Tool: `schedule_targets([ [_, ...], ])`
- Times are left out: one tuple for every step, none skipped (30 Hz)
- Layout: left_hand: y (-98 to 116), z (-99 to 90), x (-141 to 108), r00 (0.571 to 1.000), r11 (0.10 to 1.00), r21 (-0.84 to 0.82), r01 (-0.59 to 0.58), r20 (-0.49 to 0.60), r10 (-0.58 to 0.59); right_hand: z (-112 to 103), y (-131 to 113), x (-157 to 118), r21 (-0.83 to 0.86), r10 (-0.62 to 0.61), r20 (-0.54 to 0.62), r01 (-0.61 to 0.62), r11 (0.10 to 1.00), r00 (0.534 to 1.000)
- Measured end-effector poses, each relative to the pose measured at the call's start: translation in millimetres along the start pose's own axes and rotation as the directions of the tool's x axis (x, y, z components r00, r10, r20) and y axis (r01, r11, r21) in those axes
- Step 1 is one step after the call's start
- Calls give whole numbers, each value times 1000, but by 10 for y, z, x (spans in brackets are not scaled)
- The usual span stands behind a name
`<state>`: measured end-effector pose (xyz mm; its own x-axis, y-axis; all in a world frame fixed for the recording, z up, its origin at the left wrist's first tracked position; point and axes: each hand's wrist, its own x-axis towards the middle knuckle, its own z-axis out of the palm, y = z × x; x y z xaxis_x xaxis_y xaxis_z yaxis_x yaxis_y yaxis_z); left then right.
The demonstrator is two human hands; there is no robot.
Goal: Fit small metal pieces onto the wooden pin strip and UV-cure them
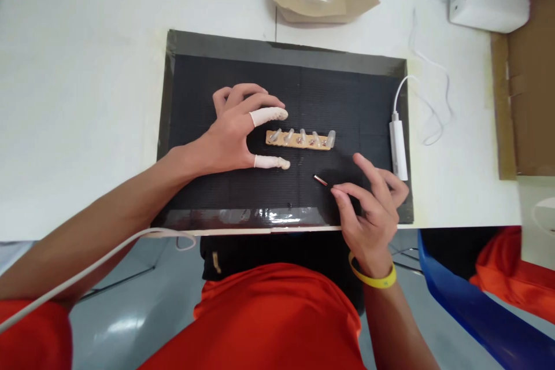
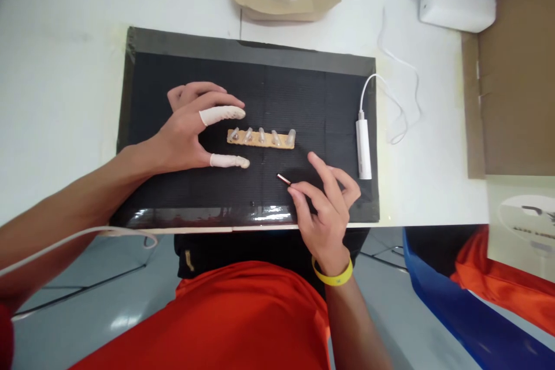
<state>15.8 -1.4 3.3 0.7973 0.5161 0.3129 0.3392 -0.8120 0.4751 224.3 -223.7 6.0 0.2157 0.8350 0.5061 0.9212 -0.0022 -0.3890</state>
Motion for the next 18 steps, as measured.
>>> schedule_targets([
  [-4,3,-1,1000,1000,0,-17,-11,17,-1,7,-3,-3,5,-5,-5,1000,1000],
  [-9,6,-2,999,999,-1,-36,-25,36,1,14,-6,-6,9,-4,-9,1000,1000],
  [-12,8,-3,998,999,-3,-52,-37,52,6,21,-9,-5,12,2,-12,1000,1000],
  [-15,8,-3,997,998,-6,-61,-41,61,13,27,-11,-5,15,11,-15,1000,1000],
  [-16,5,-3,997,998,-11,-63,-39,63,21,29,-14,-6,17,16,-17,1000,1000],
  [-17,1,-1,998,998,-19,-57,-33,57,27,28,-16,-8,18,17,-18,1000,1000],
  [-16,-5,1,999,999,-29,-44,-23,44,31,24,-17,-12,20,17,-20,1000,1000],
  [-15,-13,3,1000,999,-40,-28,-11,28,33,18,-19,-17,22,17,-22,1000,1000],
  [-14,-21,7,1000,999,-51,-12,1,12,33,11,-20,-21,25,20,-25,999,999],
  [-14,-30,11,1000,998,-63,1,13,0,31,4,-21,-25,28,26,-27,999,999],
  [-13,-38,15,1000,997,-74,11,25,-9,27,-1,-21,-28,29,35,-28,999,999],
  [-13,-45,19,999,996,-83,18,35,-15,24,-4,-21,-31,28,41,-27,999,999],
  [-13,-51,23,999,996,-91,22,40,-18,22,-4,-21,-35,28,46,-27,999,999],
  [-14,-54,27,999,995,-98,26,45,-22,22,-2,-20,-38,30,51,-28,999,998],
  [-14,-56,30,998,994,-104,30,51,-24,23,2,-18,-41,37,60,-35,999,997],
  [-13,-57,32,998,993,-110,32,56,-26,26,7,-16,-42,45,71,-42,998,996],
  [-13,-56,34,998,993,-115,35,60,-28,31,12,-14,-43,52,84,-48,998,995],
  [-11,-55,35,998,992,-119,38,62,-30,37,17,-11,-46,53,97,-49,998,994],
])
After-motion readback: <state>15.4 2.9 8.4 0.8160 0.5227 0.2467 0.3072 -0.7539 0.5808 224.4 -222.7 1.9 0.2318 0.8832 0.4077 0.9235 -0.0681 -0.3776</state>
